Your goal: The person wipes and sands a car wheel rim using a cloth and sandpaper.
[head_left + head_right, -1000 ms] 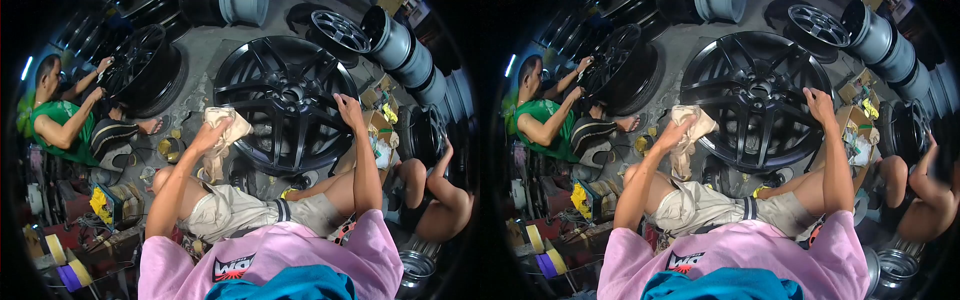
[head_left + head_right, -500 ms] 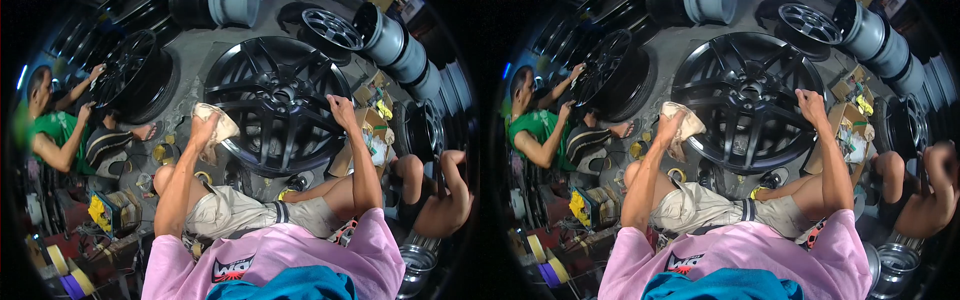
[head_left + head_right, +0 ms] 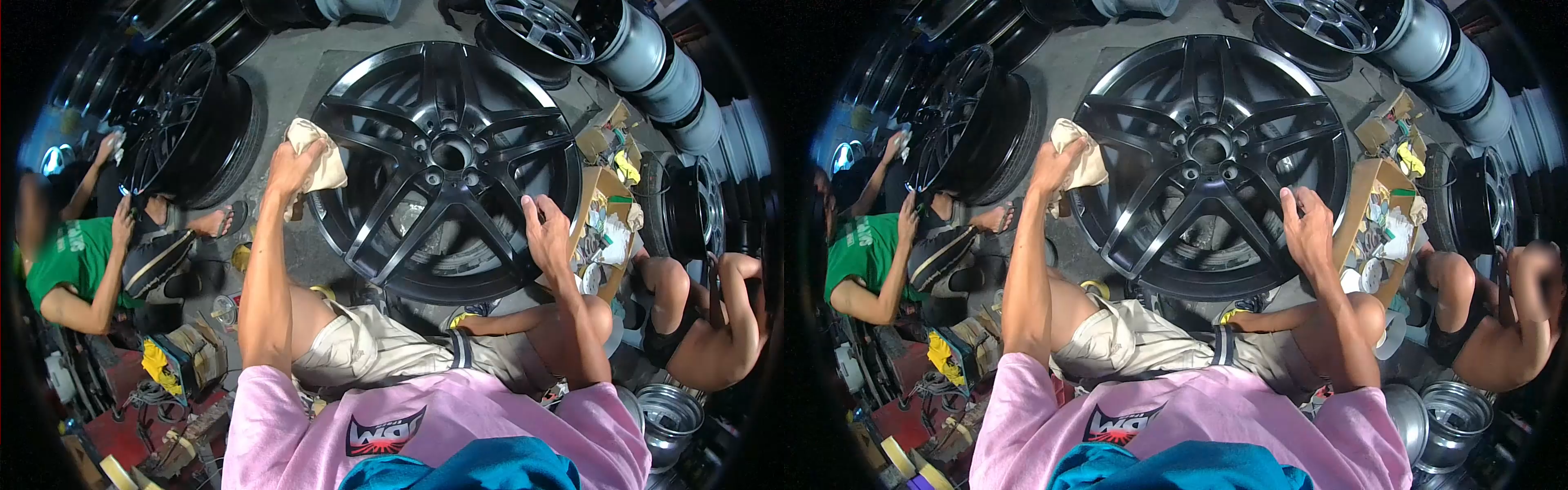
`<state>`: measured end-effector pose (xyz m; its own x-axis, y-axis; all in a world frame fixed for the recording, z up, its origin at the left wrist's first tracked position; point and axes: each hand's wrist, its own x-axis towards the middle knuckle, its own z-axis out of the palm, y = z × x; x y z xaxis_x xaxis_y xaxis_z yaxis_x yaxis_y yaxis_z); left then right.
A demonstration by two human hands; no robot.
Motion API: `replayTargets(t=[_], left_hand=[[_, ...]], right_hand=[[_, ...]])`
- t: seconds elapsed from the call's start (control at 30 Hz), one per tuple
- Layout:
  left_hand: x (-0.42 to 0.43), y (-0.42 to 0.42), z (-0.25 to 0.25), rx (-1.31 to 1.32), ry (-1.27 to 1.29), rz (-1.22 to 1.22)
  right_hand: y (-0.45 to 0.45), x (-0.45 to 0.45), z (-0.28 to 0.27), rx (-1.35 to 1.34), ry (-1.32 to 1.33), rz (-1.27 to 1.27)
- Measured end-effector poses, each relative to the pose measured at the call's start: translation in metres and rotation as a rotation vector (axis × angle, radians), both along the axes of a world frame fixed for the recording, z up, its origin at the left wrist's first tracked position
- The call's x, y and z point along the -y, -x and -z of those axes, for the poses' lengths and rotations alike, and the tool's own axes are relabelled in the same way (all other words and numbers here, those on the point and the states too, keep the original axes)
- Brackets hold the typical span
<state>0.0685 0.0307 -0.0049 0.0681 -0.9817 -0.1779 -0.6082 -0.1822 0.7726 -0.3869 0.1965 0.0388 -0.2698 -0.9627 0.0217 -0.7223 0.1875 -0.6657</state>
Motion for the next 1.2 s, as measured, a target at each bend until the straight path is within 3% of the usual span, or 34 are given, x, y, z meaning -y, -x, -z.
replayTargets(t=[0.07,0.2,0.43,0.47,0.53,0.57,0.63,0.7,0.73,0.8,0.83,0.87,0.9,0.93,0.97,1.03,1.1,1.2], left_hand=[[-0.003,0.003,-0.001,0.039,-0.006,-0.004],[-0.022,0.008,-0.012,0.068,0.004,-0.004],[-0.044,0.009,-0.011,0.025,0.011,-0.036],[-0.037,0.000,0.004,0.185,0.064,-0.050],[-0.031,0.010,-0.027,0.473,0.174,-0.062],[-0.026,0.011,-0.045,0.473,0.200,-0.057],[-0.019,0.028,-0.080,0.001,0.490,-0.231],[-0.009,0.062,-0.113,-0.492,0.537,-0.360],[-0.016,0.101,-0.132,-0.507,0.563,-0.393],[0.014,0.125,-0.093,-0.163,0.433,-0.082],[0.032,0.153,-0.040,0.314,0.744,0.054],[0.009,0.196,-0.041,0.240,0.639,0.084],[0.002,0.222,0.024,0.662,0.929,0.120],[-0.037,0.240,-0.005,0.795,0.533,0.333],[-0.045,0.261,0.009,0.585,0.687,0.223],[-0.061,0.290,0.010,0.479,0.533,0.291],[-0.076,0.306,0.020,0.331,0.656,0.314],[-0.091,0.283,0.001,0.306,0.629,0.553]], right_hand=[[0.000,-0.002,0.012,-0.053,0.162,0.009],[0.003,-0.008,0.002,-0.003,0.038,0.051],[0.002,-0.014,0.002,-0.017,0.092,-0.003],[0.001,-0.015,0.002,-0.023,0.124,0.003],[0.002,-0.016,0.002,-0.002,0.126,-0.006],[0.002,-0.020,0.002,-0.002,0.132,-0.012],[-0.001,-0.028,-0.003,-0.050,0.181,-0.024],[-0.006,-0.030,-0.004,-0.094,0.195,-0.001],[-0.007,-0.030,-0.003,-0.111,0.189,0.004],[-0.005,-0.030,0.002,-0.143,0.235,-0.004],[-0.005,-0.031,0.000,-0.133,0.239,-0.004],[-0.003,-0.032,0.003,-0.148,0.256,-0.014],[0.000,-0.031,0.008,-0.160,0.276,-0.021],[0.002,-0.030,0.014,-0.156,0.284,-0.034],[0.001,-0.032,0.010,-0.140,0.240,-0.016],[0.000,-0.035,0.006,-0.172,0.204,-0.014],[0.001,-0.037,0.013,-0.166,0.247,-0.022],[0.004,-0.030,0.014,-0.167,0.297,-0.030]])
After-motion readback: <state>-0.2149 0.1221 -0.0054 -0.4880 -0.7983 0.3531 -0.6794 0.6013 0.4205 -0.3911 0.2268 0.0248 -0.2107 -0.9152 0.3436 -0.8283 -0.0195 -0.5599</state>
